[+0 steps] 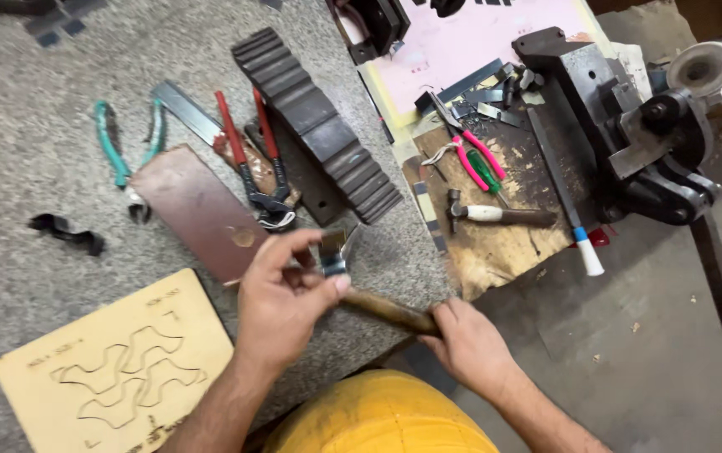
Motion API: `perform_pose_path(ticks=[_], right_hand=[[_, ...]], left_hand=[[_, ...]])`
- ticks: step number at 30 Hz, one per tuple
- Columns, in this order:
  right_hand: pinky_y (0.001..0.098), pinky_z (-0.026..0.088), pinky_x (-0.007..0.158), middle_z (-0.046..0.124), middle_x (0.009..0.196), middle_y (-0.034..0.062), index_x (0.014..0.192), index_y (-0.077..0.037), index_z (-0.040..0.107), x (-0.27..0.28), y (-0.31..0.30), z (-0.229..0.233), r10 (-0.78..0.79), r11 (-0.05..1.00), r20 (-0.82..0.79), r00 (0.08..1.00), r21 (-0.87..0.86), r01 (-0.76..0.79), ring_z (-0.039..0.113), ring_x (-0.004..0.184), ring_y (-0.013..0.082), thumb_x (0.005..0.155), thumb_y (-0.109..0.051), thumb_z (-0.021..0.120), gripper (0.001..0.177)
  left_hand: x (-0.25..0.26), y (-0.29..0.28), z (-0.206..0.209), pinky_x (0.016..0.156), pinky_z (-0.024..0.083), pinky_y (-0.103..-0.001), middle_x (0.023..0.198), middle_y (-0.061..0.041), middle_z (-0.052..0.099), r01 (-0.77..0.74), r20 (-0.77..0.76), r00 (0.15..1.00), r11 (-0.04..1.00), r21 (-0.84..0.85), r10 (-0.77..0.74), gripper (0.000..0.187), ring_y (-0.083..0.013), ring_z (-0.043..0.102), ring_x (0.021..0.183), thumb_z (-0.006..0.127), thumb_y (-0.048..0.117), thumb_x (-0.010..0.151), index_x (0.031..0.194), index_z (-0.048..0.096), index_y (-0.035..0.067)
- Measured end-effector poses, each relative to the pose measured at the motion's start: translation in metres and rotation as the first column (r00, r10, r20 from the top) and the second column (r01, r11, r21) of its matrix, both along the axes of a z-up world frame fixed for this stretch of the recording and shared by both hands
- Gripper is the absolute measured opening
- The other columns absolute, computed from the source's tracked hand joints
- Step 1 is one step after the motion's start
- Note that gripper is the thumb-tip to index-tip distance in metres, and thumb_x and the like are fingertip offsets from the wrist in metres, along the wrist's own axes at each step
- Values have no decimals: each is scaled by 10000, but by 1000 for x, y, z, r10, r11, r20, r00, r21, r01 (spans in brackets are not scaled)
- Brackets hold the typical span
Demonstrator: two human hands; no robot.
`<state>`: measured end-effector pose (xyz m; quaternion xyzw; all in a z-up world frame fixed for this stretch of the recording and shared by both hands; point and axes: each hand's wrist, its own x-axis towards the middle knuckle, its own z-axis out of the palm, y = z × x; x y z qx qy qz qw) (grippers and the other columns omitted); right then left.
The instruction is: The person repeatedly picks up small metal pieces, compares them to a paper template, and hammers them on a metal track to shape them. The person uses a hammer and a metal track to bend the metal pieces into a curved form.
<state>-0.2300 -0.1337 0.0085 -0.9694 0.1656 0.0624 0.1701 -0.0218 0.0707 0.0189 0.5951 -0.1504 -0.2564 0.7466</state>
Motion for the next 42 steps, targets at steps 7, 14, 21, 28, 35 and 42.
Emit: perform_pose_path(ticks=[7,14,21,28,35,42], right_hand=[[415,545,640,708,793,125,1123,-113,626,-70,-50,17,-123,915,-215,969,352,194,692,721,338,846,-273,756,345],[275,466,529,687,757,149,1392,37,567,-109,-41,29,-545,345,55,837,924,164,608,599,148,845,-245,777,651],[261,564,576,748,836,142,1561,-46,440,-56,-25,44,-431,652,371,823,758,-1,663,620,111,933,-133,721,693],[250,582,682,756,887,114,1569,-117,455,-34,-19,47,-291,794,524,801,599,-103,690,680,91,943,-101,719,680],[249,577,674,728,828,76,1532,-14,459,-25,-14,54,-271,813,531,803,573,-105,675,670,106,927,-69,731,665],[228,572,676,735,820,85,1506,16,464,-30,-17,54,-246,813,494,834,573,-100,684,676,93,911,-61,743,661]], left_hand=[[2,-67,-2,624,585,-185,955,5,525,-181,-100,980,981,-64,174,525,-32,586,740,816,-47,787,1271,620,7],[-10,-92,-7,598,544,-177,965,-3,482,-293,103,952,956,22,289,480,-25,514,743,833,-16,831,1268,635,-15],[-10,-97,-5,598,521,-178,965,16,465,-296,122,949,955,32,291,457,-15,484,750,811,-28,850,1275,644,-7],[-12,-102,-15,603,617,-208,832,52,457,-263,-132,960,956,-129,247,462,-6,521,681,769,-64,869,1291,598,10],[-8,-103,-13,592,611,-222,780,66,447,-250,-259,944,954,-167,202,454,-5,523,662,751,-88,854,1269,594,10],[-8,-102,-15,581,590,-226,761,65,434,-252,-214,954,949,-191,210,457,-10,499,641,732,-100,862,1285,596,5]])
